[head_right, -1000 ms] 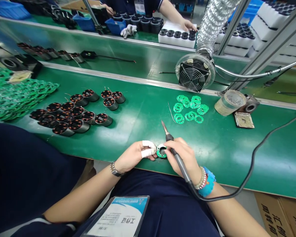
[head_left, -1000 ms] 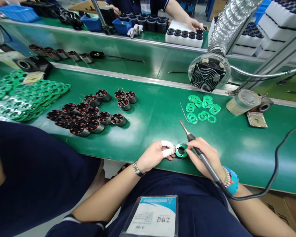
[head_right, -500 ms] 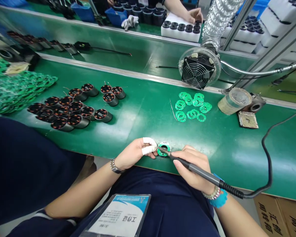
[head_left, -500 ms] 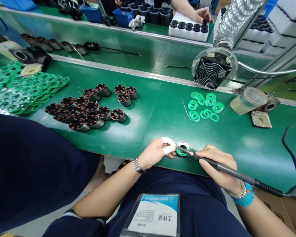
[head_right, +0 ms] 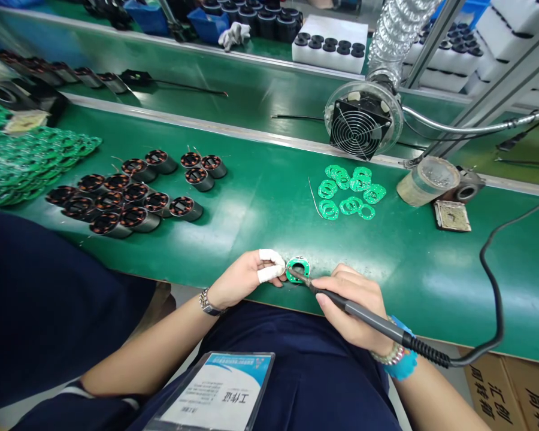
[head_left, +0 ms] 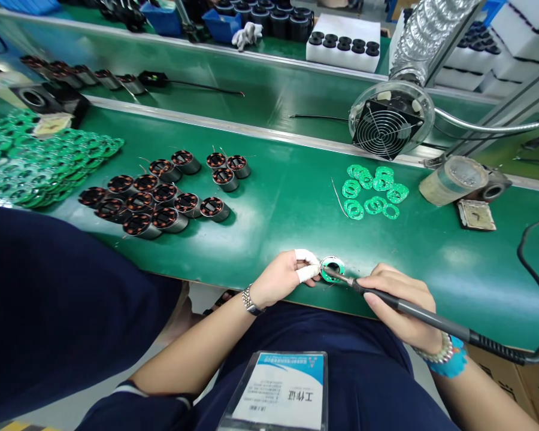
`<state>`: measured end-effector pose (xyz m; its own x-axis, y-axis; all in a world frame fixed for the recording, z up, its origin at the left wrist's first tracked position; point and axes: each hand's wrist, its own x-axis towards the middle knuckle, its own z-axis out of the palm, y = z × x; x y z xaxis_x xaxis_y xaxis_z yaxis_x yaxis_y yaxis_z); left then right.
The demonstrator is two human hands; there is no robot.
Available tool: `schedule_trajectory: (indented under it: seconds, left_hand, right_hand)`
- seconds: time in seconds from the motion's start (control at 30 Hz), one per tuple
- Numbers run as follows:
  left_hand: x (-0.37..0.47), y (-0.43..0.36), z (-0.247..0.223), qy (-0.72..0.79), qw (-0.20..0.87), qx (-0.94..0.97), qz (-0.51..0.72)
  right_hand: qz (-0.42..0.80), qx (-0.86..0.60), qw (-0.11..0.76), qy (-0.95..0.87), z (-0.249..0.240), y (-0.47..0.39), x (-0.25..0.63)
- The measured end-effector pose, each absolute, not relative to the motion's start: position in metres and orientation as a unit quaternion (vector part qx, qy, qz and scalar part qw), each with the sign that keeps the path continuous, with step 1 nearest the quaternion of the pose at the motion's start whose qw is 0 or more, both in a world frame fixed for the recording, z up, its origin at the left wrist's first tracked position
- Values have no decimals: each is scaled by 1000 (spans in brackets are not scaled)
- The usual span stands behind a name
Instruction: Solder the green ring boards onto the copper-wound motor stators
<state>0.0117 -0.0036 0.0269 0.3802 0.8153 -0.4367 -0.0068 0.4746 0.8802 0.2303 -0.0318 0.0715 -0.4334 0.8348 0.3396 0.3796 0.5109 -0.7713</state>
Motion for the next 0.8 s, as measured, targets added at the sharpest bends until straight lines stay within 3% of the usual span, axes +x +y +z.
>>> schedule_trajectory:
  seconds: [0.23, 0.5, 0.67, 0.8]
  left_hand:
    - [11, -4, 27, 468, 710, 436, 293]
    - [12, -6, 27, 463, 719, 415, 310]
    - [8, -17, 25, 446, 773, 274, 359]
    - [13, -22, 23, 452, 771, 273, 356]
  right_hand:
    - [301, -358, 385, -796, 67, -27, 234]
    - [326, -299, 220, -870, 47, 6, 220]
    - [283, -363, 272, -845, 37, -5, 215]
    - [256, -412, 302, -821, 31, -18, 213]
